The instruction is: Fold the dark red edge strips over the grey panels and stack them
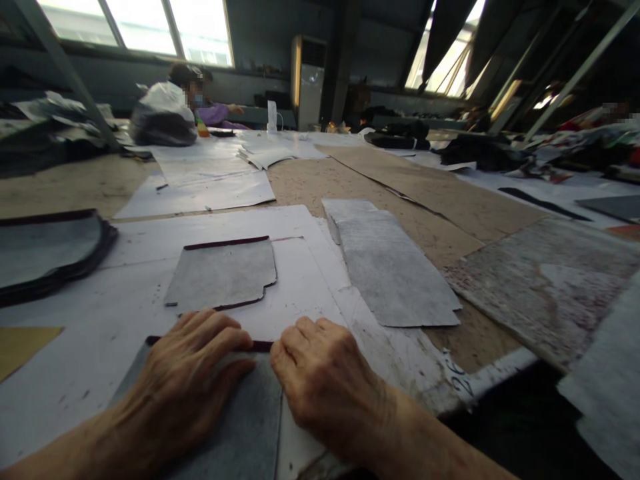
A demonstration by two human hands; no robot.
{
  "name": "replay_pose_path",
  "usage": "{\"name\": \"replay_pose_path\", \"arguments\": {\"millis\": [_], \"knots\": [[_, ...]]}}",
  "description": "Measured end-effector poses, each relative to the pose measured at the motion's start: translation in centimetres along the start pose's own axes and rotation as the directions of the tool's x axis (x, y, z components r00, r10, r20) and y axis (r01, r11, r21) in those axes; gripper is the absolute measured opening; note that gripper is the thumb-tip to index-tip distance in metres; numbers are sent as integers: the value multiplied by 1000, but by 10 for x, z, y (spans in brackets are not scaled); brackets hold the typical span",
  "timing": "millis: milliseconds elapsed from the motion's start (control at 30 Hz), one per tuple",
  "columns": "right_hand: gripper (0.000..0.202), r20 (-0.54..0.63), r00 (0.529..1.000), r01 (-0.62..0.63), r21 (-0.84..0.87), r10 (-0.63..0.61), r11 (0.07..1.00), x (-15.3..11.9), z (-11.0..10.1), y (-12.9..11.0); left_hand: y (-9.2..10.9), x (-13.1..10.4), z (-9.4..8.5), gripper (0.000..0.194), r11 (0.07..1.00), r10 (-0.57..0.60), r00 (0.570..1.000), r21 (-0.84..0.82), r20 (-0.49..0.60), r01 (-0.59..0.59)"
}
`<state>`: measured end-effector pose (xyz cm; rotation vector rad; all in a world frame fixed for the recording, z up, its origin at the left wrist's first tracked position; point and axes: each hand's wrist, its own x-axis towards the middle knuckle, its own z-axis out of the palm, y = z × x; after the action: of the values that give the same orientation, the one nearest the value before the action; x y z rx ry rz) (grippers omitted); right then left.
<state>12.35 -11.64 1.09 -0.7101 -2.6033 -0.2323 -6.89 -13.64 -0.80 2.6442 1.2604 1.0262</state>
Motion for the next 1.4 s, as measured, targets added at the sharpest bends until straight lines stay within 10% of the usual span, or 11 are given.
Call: {"name": "replay_pose_path", "arguments": {"millis": [367, 633, 833, 1067, 1400], "knots": [[27, 268, 921, 329, -147, -282, 933, 25, -11, 6, 4, 8, -9, 22, 969, 204, 942, -194, 266, -155], [24, 157, 987, -9, 192, -22, 981, 27, -3, 30, 9, 8, -10, 24, 973, 188, 944, -184, 271, -141], [16, 82, 881, -457, 404, 466, 792, 4, -14, 22, 3, 5, -7, 24, 975, 182, 949, -171, 259, -141], [30, -107, 992, -54, 107, 65, 993, -26, -4, -9, 0, 1, -4, 32, 989, 111, 994, -102, 24, -108], [34, 1, 997, -74, 34, 74, 997, -29, 2, -11, -1, 4, -2, 31, 982, 89, 985, -179, 147, -62]]}}
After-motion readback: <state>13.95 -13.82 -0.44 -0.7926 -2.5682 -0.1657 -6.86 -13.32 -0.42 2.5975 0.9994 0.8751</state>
